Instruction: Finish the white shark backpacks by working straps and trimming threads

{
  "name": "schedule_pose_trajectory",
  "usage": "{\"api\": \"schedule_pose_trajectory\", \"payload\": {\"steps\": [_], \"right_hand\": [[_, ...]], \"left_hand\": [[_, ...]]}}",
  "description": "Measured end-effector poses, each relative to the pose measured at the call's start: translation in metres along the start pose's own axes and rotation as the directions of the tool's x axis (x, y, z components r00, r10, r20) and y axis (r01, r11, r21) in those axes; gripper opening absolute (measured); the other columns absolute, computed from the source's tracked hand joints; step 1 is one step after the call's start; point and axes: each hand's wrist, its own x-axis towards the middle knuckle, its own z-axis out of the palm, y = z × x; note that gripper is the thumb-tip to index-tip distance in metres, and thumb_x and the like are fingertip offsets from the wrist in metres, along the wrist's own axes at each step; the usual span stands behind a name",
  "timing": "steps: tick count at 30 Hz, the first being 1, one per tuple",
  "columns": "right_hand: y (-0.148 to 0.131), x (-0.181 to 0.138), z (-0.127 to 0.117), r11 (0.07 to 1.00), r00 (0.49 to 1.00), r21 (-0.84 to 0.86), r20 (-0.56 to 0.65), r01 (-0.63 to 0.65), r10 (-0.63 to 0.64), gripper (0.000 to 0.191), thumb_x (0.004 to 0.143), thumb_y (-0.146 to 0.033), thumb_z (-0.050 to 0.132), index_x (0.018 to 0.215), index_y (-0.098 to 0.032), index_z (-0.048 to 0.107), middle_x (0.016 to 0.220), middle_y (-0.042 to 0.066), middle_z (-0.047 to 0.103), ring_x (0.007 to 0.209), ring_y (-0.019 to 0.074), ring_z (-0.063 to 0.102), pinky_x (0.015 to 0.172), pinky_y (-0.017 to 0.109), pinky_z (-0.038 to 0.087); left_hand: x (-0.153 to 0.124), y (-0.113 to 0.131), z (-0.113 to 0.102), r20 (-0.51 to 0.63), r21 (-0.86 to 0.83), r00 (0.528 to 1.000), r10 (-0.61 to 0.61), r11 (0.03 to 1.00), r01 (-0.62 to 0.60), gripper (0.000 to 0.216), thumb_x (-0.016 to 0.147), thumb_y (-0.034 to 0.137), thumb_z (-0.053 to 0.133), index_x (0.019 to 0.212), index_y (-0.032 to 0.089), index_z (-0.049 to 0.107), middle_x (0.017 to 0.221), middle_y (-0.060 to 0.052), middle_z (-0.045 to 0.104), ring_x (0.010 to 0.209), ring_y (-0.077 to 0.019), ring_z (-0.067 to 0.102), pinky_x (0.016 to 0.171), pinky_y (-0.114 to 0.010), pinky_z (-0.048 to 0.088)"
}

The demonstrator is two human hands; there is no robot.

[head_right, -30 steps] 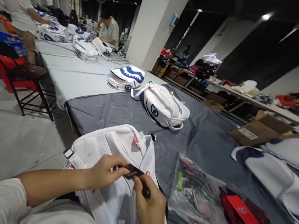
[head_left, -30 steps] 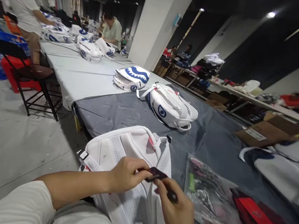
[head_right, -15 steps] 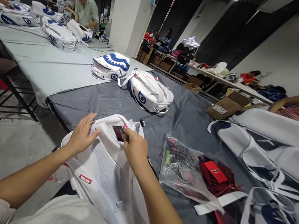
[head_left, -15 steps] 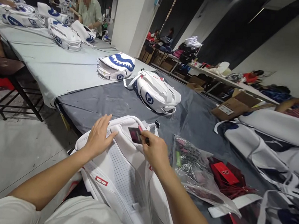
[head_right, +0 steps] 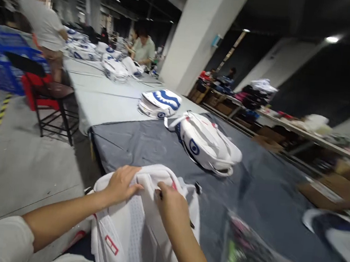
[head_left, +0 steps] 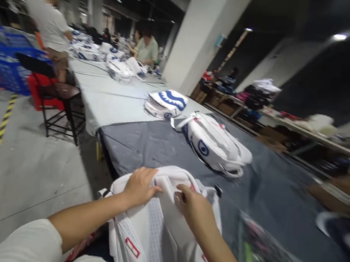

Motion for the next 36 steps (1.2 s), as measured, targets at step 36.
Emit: {"api": "schedule_pose_trajectory", "payload": {"steps": [36], "right_hand": [[-0.011,0.026,0.024,0.886,0.987,0.461,-0.116,-0.044,0.109,0.036,0.07,-0.052,0.042,0.059,-0.022,0.059,0.061,0.006,0.065,0.058,0.0224,0.06,0.058,0.031,0.043]], "left_hand": [[0.0,-0.008,0.01,-0.044,-0.164,0.997,0.069,0.984,-0.075,0.077,0.082,0.069,0.061,0.142,0.022,0.045,0.134,-0.009,0.061,0.118,-0.0286,0.056,0.099,-0.045,0.044]]}}
